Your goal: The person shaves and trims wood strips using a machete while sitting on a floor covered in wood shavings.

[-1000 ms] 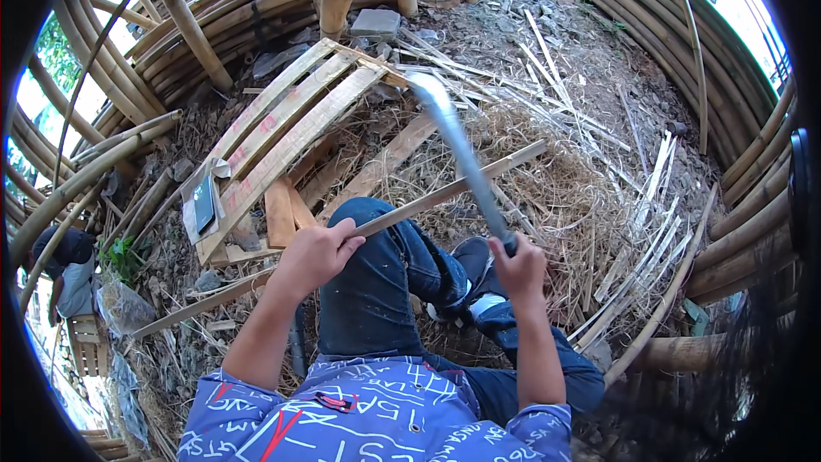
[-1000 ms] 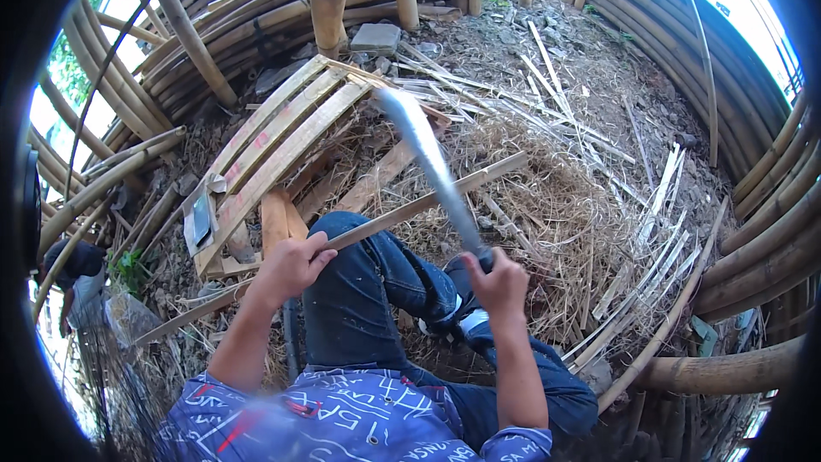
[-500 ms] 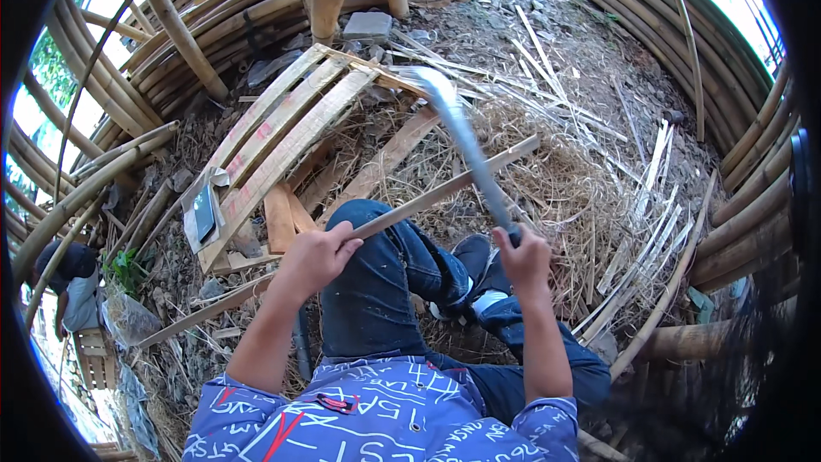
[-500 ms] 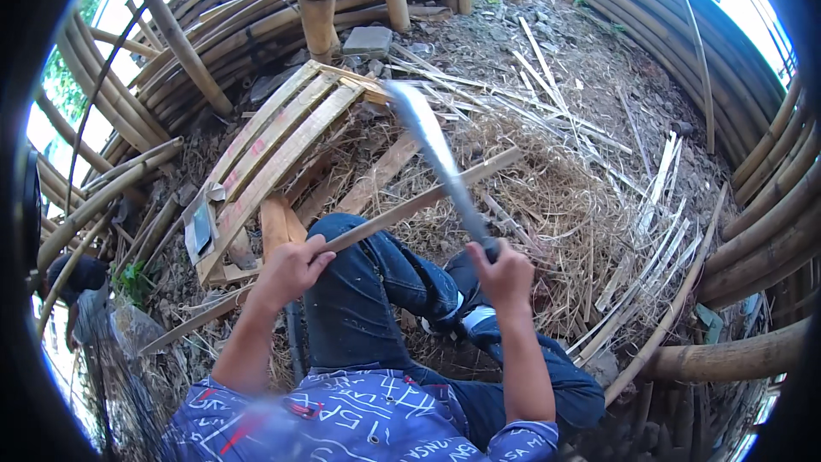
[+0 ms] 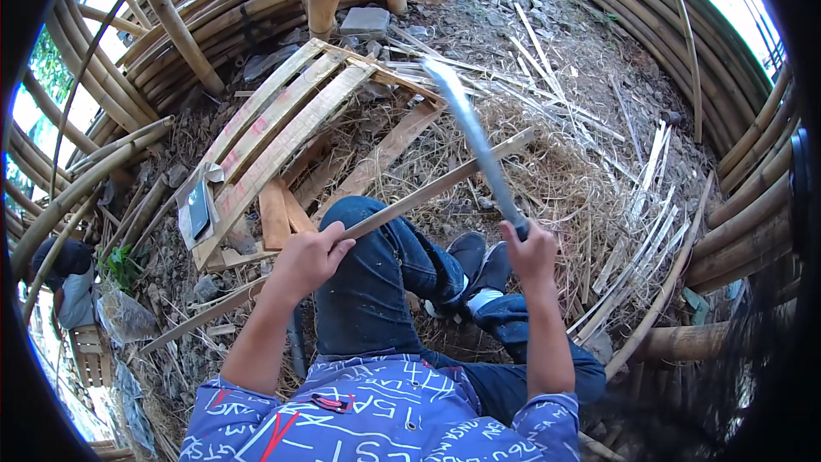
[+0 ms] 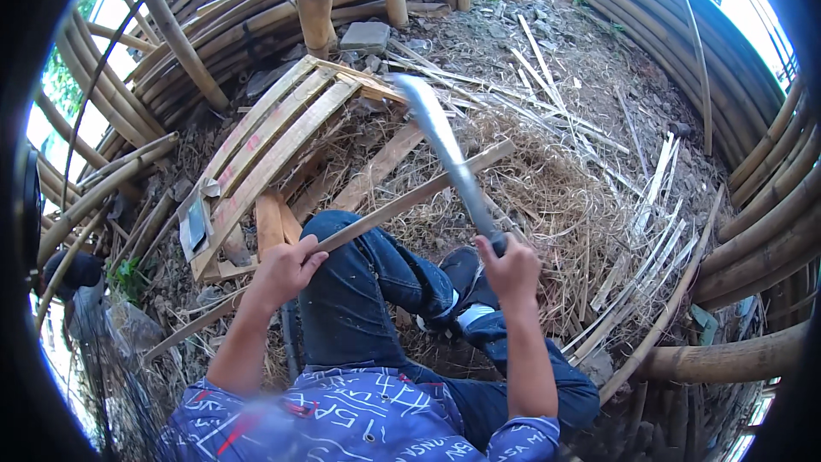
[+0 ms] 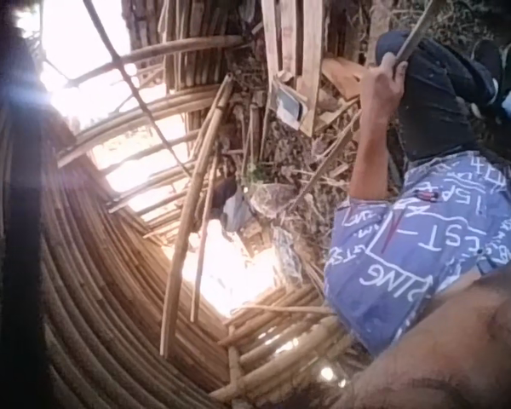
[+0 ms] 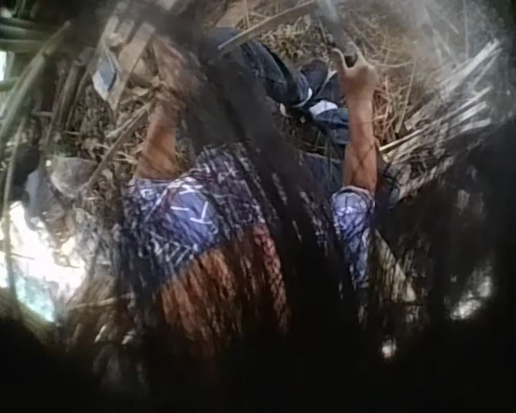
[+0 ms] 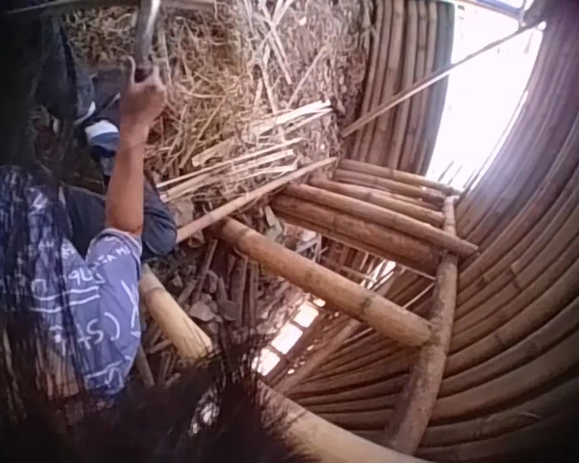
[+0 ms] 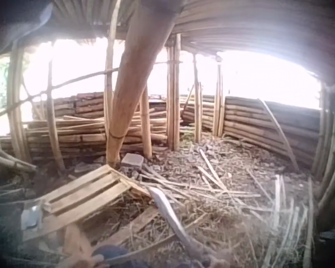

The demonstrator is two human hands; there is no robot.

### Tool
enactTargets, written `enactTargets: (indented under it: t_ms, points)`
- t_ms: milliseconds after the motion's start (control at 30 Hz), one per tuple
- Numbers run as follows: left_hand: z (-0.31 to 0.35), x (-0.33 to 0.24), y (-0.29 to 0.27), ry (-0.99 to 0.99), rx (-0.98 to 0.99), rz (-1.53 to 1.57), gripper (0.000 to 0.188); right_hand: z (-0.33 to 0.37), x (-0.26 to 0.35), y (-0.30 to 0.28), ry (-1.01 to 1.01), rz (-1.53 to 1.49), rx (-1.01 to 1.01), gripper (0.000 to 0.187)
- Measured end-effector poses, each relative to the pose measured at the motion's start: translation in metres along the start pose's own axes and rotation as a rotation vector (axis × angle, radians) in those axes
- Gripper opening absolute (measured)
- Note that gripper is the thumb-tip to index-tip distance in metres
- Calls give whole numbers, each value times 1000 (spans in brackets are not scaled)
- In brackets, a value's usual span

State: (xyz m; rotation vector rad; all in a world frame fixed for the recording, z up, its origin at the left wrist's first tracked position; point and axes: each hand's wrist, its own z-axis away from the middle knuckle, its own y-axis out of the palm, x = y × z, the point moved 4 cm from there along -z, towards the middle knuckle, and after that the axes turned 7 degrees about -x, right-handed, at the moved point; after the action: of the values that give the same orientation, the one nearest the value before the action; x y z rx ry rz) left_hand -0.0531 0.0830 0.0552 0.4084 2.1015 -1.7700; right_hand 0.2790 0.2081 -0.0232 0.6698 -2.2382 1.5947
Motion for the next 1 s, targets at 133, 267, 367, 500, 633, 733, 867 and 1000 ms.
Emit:
enactTargets:
  t_ms: [133,267,367,500,633,733,867,1000]
  points:
    - [6,5,-1,-7,-27,120,25,14,56,-3,-347,-19,63,60]
    - [7,6,-3,-18,-41,95,25,-11,12,-2,-230,38,-61,65]
    - [3,-1,0,4,-17,39,25,-30,-52,-10,97,181,-54,66]
    - [-1,-2,-2,-11,25,3,24,-12,-35,-8,120,212,-17,63]
    - [0,0,-3,-14,13,71,24,4,-1,-5,45,-13,-9,61]
    - [3,4,-1,-25,7,82,24,7,31,-2,-223,52,37,65]
    - [4,5,-4,-13,4,61,25,-30,-28,-6,0,110,-6,66]
    - [-1,4,0,26,15,12,24,-43,-90,-16,277,151,-20,69]
